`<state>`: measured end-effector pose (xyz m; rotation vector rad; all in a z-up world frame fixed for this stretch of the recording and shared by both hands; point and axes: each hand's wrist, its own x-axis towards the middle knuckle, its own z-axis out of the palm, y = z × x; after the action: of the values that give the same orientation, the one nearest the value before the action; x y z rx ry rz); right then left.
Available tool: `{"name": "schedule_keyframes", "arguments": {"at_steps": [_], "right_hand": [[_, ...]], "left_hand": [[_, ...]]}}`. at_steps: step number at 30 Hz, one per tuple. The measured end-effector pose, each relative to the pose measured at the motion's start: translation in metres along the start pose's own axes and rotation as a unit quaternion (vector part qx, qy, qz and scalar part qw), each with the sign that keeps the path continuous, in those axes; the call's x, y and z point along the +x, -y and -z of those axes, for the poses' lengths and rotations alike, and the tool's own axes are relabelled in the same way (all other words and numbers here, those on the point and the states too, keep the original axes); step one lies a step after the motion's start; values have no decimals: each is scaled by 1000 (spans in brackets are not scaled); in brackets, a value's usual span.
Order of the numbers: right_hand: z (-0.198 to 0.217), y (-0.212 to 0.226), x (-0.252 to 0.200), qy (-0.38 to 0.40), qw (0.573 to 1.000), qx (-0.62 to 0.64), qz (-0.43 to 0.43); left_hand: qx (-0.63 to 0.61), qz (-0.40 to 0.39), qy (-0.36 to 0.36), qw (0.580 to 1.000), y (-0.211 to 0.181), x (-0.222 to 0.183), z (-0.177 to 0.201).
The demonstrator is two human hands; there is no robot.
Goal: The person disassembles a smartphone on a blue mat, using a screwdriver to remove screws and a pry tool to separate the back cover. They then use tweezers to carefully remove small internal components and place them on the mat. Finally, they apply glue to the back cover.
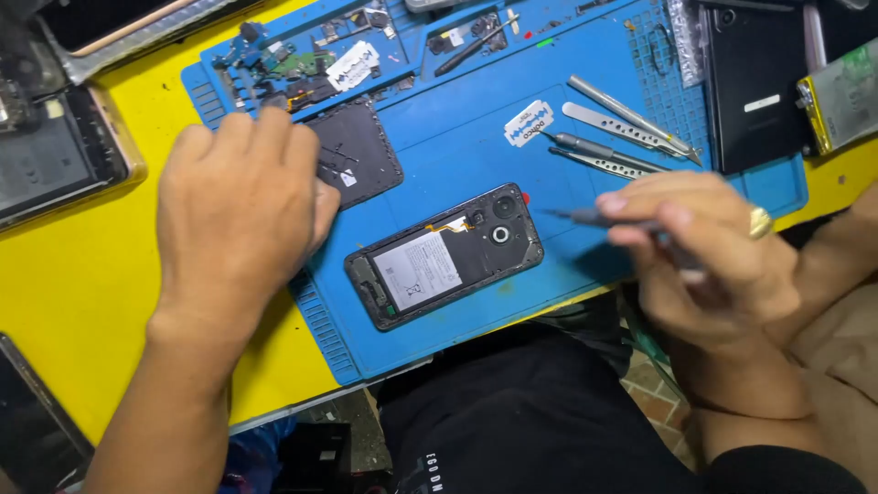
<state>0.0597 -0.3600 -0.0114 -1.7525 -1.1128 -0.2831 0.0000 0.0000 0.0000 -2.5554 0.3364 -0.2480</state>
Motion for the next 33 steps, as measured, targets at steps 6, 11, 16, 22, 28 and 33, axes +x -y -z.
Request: {"name": "schedule_keyframes", "arguments": {"at_steps": [6,11,16,22,28,33], "right_hand": [[2,-1,0,-3,995,-90,-45],[-2,13,0,9,999,-28,-18],[-2,14,-5,8,1000,8,17],[-1,20,1,29,999,16,5],[0,22,3,49,999,13,-9],[0,27,9,89,995,42,2]], "left_hand": [[-405,22,-7,914,-39,17,14],[-528,-76,-31,845,-79,43,27],[-584,-115,-44,802,-95,53,24],[-613,-86,-33,785,-99,52,20],[-624,-88,-59,774,-97,52,21],[-628,-104,-57,769,-98,52,21]]}}
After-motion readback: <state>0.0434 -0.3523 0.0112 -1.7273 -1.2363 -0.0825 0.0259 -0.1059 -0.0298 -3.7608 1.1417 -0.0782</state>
